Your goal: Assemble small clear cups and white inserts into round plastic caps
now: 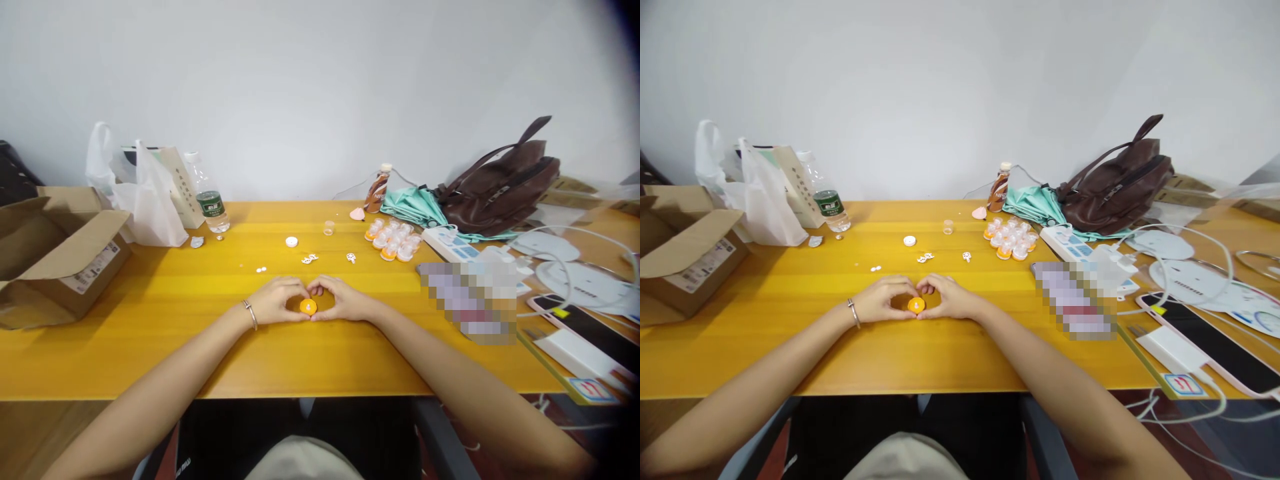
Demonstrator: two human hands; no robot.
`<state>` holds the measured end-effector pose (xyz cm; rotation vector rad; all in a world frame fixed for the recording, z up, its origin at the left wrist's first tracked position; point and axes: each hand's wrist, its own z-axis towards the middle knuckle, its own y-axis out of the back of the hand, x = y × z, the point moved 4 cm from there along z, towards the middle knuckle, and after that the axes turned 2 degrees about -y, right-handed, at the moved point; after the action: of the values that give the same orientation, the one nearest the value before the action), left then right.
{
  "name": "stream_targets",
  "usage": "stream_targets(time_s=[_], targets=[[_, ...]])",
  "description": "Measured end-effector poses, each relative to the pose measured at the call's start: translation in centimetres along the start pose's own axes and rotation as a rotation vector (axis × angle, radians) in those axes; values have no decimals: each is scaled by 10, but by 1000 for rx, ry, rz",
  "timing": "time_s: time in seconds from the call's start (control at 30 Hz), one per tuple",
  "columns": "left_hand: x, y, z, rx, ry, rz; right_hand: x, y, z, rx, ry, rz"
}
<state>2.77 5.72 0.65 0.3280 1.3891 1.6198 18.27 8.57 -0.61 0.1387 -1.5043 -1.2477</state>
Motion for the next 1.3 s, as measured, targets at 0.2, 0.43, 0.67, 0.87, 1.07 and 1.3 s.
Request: stream_targets(time_s=[0.2, 0.43, 0.67, 0.87, 1.07, 1.3], targets=[[-2, 3, 1, 2, 18, -98, -1, 0, 0, 4, 4, 4], [19, 23, -4, -263, 167, -180, 0, 1, -1, -2, -8, 12], [105, 54, -10, -343, 676, 198, -3, 0, -1, -2, -11, 42], [140, 59, 2, -209, 756, 282, -1, 1, -1, -1, -17, 44], [126, 48, 22, -134, 709, 376, -2, 1, -1, 1, -10, 38], [97, 22, 48, 26, 473, 387, -1, 1, -1, -2, -1, 32]])
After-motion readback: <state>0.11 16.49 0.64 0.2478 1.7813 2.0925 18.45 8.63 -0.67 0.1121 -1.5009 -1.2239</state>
